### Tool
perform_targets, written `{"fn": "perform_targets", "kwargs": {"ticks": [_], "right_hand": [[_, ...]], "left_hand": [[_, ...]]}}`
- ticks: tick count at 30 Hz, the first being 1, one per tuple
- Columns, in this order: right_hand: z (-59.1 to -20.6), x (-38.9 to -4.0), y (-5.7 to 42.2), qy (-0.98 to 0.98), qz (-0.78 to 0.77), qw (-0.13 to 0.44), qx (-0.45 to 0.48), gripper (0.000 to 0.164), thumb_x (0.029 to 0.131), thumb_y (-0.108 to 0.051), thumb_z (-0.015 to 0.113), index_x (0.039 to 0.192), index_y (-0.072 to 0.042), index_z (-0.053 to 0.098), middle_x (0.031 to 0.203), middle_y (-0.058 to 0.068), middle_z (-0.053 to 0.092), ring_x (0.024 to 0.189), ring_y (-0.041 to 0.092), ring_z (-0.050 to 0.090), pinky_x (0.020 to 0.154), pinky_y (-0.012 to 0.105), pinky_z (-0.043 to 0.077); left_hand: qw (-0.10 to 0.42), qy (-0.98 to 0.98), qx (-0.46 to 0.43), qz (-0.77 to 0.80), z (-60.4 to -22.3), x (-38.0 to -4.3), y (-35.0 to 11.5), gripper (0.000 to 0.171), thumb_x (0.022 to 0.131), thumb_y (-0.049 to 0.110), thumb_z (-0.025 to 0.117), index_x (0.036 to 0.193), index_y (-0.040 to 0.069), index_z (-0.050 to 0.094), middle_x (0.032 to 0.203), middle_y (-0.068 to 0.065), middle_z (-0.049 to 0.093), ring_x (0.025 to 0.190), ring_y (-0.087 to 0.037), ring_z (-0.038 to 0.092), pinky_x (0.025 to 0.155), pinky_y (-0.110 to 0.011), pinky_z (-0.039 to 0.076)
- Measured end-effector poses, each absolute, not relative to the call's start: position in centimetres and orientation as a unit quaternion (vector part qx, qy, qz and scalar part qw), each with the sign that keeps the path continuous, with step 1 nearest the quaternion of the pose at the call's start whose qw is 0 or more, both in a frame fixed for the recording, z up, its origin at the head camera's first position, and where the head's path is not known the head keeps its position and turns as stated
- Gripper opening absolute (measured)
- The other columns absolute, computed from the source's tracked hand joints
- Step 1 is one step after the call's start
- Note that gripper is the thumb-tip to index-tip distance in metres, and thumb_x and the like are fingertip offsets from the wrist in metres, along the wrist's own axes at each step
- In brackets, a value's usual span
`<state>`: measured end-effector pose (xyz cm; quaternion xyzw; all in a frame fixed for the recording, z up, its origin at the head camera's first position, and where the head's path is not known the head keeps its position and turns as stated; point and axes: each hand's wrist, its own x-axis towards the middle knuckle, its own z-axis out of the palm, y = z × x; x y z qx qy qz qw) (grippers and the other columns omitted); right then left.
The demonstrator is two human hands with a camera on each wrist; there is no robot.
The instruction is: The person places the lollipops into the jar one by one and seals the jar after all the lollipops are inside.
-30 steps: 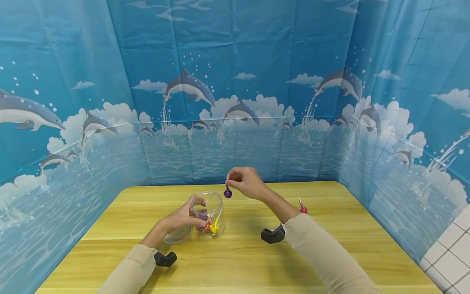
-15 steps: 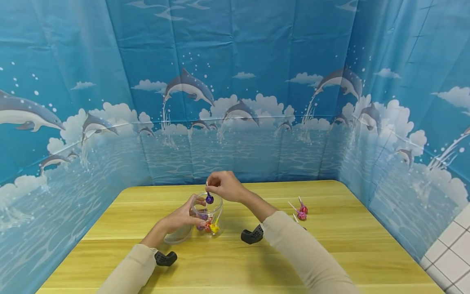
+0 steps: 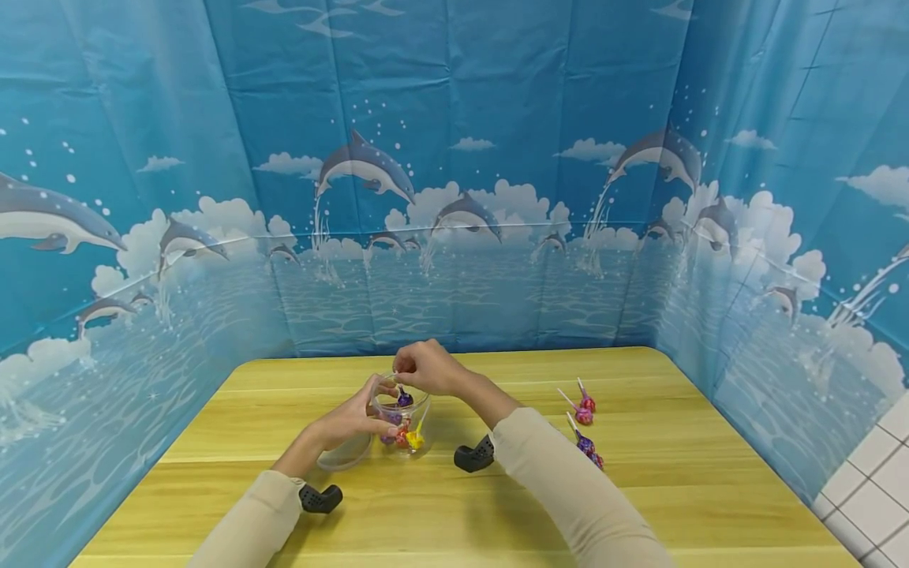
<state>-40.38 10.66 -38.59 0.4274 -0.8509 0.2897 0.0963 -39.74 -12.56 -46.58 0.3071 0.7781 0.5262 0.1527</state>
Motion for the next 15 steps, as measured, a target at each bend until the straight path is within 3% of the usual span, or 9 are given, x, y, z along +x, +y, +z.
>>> {"fn": "perform_targets", "kwargs": {"ticks": [8, 15], "right_hand": [[-38.2, -39.9, 10.9, -0.848, 0.293, 0.099, 0.43, 0.008, 0.097, -0.005, 0.073, 0.103, -0.001, 0.075, 0.091, 0.004, 0.076, 0.079, 0.011, 0.071, 0.071, 0.025, 0.057], [-37.6, -39.4, 11.8, -0.846, 0.309, 0.092, 0.424, 0.008, 0.098, -0.009, 0.073, 0.104, -0.004, 0.075, 0.092, 0.001, 0.075, 0.08, 0.009, 0.07, 0.071, 0.025, 0.056]], "left_hand": [[0.156, 0.774, 0.306, 0.532, -46.3, -39.4, -12.5, 0.077, 0.092, 0.028, 0.079, 0.15, 0.012, 0.029, 0.148, -0.016, 0.037, 0.124, -0.033, 0.053, 0.1, -0.053, 0.046], [0.153, 0.779, 0.306, 0.526, -46.3, -39.5, -12.5, 0.081, 0.092, 0.027, 0.079, 0.152, 0.007, 0.027, 0.149, -0.018, 0.037, 0.124, -0.035, 0.053, 0.102, -0.056, 0.045]]}}
